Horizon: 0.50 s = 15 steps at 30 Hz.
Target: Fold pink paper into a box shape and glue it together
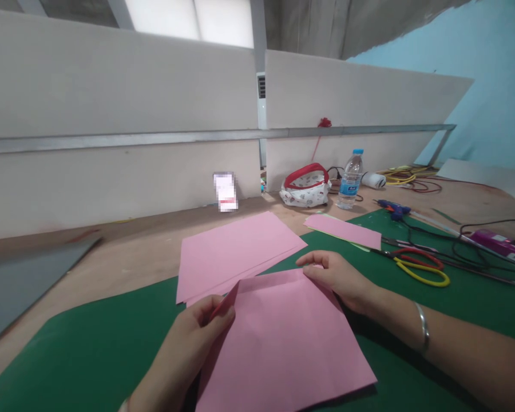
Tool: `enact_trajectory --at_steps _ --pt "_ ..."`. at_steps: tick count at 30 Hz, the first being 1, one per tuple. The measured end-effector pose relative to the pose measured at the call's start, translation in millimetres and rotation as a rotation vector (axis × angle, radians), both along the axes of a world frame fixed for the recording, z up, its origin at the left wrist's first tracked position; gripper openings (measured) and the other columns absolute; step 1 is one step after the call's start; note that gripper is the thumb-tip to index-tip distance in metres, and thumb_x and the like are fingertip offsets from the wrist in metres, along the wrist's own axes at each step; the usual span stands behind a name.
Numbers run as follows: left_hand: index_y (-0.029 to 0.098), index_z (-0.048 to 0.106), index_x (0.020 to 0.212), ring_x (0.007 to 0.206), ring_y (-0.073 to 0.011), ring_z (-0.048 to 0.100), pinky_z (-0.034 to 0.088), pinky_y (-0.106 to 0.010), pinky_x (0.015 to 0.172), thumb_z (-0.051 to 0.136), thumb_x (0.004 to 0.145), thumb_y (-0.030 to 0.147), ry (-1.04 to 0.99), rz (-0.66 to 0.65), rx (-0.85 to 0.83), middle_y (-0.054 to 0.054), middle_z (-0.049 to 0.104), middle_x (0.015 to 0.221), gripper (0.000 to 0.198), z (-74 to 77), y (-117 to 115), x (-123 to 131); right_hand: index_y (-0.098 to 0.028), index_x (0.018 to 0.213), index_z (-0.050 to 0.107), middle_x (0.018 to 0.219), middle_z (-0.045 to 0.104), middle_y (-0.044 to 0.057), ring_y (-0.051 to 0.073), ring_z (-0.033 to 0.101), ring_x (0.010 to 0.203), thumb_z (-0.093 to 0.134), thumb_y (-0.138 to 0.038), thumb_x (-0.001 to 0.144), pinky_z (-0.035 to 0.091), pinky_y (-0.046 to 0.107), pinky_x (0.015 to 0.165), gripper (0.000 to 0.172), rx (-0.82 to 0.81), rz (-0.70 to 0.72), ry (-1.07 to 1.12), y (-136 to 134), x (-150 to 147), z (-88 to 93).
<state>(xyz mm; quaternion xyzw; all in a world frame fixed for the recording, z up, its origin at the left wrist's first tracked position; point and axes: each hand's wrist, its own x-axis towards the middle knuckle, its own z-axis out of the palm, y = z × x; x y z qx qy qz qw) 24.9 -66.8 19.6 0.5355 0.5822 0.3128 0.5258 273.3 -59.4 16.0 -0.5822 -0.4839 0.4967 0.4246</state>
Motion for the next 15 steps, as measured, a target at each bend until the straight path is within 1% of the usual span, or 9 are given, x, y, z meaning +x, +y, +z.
enact_trajectory --at_steps 4,8,10,11,12,13,15 --pt "0.021 0.051 0.063 0.049 -0.0106 0.044 0.031 -0.021 0.044 0.065 0.067 0.041 -0.052 0.021 -0.049 0.006 0.051 0.051 0.025 2.0 -0.3 0.2 -0.015 0.092 0.061 0.079 0.064 0.002 0.012 0.06 0.065 0.057 -0.02 0.077 0.047 0.022 0.058 0.016 0.028 0.011 -0.051 -0.5 -0.3 -1.8" --pt "0.02 0.051 0.061 0.046 -0.0097 0.041 0.028 -0.02 0.043 0.068 0.064 0.042 -0.068 0.027 -0.07 0.007 0.049 0.048 0.027 -0.9 0.4 -0.4 -0.015 0.092 0.061 0.081 0.066 0.004 0.015 0.063 0.067 0.054 -0.023 0.078 0.05 0.026 0.06 0.018 0.078 0.036 -0.142 1.5 1.8 -4.7" --pt "0.02 0.052 0.061 0.045 -0.0096 0.041 0.028 -0.02 0.041 0.068 0.063 0.046 -0.067 0.029 -0.078 0.006 0.05 0.048 0.031 -3.7 1.0 -1.3 -0.015 0.091 0.062 0.083 0.067 0.006 0.018 0.064 0.072 0.053 -0.024 0.079 0.052 0.032 0.066 0.018 0.128 0.037 -0.216 3.2 3.1 -5.5" --pt "0.02 0.052 0.061 0.044 -0.0096 0.04 0.028 -0.02 0.041 0.069 0.063 0.047 -0.064 0.031 -0.081 0.006 0.05 0.048 0.032 -5.0 1.3 -1.8 -0.015 0.091 0.062 0.088 0.067 0.008 0.021 0.064 0.08 0.055 -0.024 0.078 0.052 0.036 0.073 0.018 0.159 0.029 -0.248 3.3 3.2 -5.5" --pt "0.019 0.052 0.062 0.044 -0.0098 0.041 0.028 -0.021 0.041 0.068 0.063 0.049 -0.061 0.033 -0.084 0.005 0.05 0.049 0.034 -6.2 1.7 -2.3 -0.016 0.092 0.063 0.096 0.066 0.01 0.024 0.062 0.091 0.057 -0.023 0.076 0.05 0.041 0.082 0.019 0.217 0.027 -0.299 2.4 2.7 -5.2" --pt "0.019 0.053 0.063 0.045 -0.0104 0.043 0.03 -0.021 0.042 0.068 0.063 0.051 -0.059 0.036 -0.085 0.005 0.052 0.051 0.035 -7.1 2.2 -2.9 -0.016 0.095 0.063 0.108 0.063 0.012 0.026 0.058 0.103 0.059 -0.022 0.074 0.045 0.045 0.092 0.022 0.318 0.04 -0.383 0.1 1.4 -4.4" --pt "0.019 0.054 0.067 0.047 -0.0119 0.047 0.033 -0.022 0.043 0.068 0.064 0.052 -0.05 0.045 -0.084 0.003 0.056 0.054 0.036 -8.2 3.8 -3.9 -0.015 0.103 0.062 0.129 0.051 0.016 0.03 0.044 0.122 0.062 -0.021 0.073 0.034 0.049 0.103 0.031 0.633 0.117 -0.634 -9.4 -3.9 -1.9"
